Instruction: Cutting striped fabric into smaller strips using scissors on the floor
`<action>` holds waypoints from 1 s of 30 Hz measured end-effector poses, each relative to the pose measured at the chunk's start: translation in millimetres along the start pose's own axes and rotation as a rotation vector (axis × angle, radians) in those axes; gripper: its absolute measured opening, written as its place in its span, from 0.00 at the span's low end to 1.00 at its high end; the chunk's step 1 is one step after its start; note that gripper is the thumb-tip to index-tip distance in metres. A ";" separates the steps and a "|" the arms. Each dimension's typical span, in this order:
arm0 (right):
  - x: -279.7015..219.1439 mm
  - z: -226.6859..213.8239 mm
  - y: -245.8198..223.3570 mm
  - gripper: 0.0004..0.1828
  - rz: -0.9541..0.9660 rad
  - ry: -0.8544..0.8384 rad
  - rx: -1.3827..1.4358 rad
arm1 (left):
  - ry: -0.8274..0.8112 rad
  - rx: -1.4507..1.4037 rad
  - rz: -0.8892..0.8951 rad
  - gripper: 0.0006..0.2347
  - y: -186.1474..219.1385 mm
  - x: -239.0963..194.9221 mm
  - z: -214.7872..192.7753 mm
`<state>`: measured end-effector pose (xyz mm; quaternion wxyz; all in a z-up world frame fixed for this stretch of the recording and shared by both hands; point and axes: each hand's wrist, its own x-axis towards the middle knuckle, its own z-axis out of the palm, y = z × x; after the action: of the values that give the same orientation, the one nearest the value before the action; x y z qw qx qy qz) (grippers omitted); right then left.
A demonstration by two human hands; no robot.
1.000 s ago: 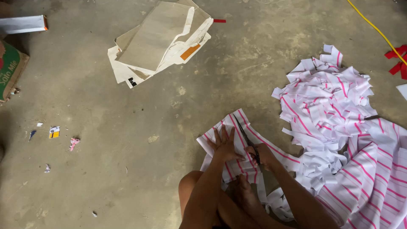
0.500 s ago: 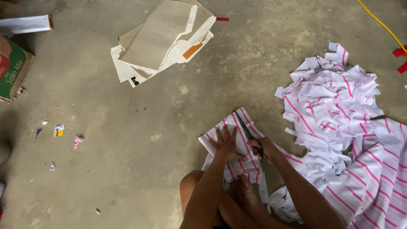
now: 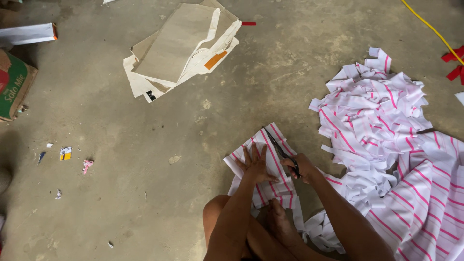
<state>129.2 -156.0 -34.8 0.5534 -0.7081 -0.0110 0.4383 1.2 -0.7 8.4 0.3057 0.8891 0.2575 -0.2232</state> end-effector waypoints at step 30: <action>-71.9 -45.4 161.5 0.30 -0.200 0.726 -0.703 | 0.881 0.520 0.632 0.25 53.5 94.2 101.0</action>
<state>37.8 -289.6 -119.0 0.2895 -0.9533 -0.0326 0.0792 81.2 -73.3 -92.9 -0.0057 0.9770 0.0202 0.2123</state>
